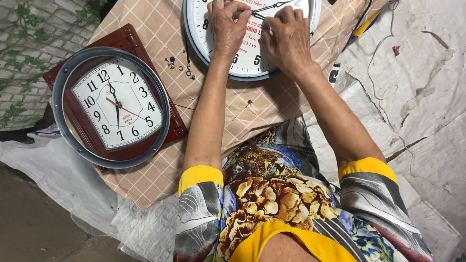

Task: The person works on two wall clocks placed on a tiled surface. They remove the hands from the white clock face, manipulate the internal mechanism, and then reattach the hands. The person also handles the brown clock, moving it aside to access the white clock.

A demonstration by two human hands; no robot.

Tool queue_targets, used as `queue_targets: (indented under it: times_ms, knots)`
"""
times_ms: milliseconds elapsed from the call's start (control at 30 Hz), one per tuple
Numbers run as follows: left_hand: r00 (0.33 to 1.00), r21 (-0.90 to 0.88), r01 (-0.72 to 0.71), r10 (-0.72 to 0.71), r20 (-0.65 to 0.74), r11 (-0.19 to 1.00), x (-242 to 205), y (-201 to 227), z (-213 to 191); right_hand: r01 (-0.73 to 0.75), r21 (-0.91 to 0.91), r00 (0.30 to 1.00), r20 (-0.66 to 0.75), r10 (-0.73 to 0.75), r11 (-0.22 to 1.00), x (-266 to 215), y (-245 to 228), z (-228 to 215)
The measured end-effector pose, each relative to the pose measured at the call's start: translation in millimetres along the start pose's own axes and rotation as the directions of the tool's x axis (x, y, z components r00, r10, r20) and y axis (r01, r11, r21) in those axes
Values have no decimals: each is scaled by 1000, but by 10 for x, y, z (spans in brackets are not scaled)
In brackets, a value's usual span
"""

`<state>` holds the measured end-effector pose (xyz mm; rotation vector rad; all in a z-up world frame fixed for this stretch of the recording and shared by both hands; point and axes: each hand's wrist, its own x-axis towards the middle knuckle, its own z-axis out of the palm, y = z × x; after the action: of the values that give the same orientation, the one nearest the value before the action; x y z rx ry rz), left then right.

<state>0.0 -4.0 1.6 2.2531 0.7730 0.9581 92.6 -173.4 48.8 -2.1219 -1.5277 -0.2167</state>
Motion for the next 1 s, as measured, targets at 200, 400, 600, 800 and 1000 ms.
queue_targets:
  times_ms: [200,400,600,800,1000]
  knots:
    - [1000,-52,10,-9,26,999,9,-36,-44,64,79,991,-124,-54,995,286,141,175]
    - [999,-21,48,-48,22,999,25,-79,25,156,150,977,-171,-130,976,472,212,247]
    - [998,-21,48,-47,39,999,24,-80,-2,177,191,969,-203,-137,965,479,228,318]
    - [997,-44,69,-67,45,997,1,-116,1,219,270,969,-173,-177,937,542,87,350]
    - [995,-62,83,-79,66,995,29,-9,-102,179,68,961,-227,-160,982,555,146,526]
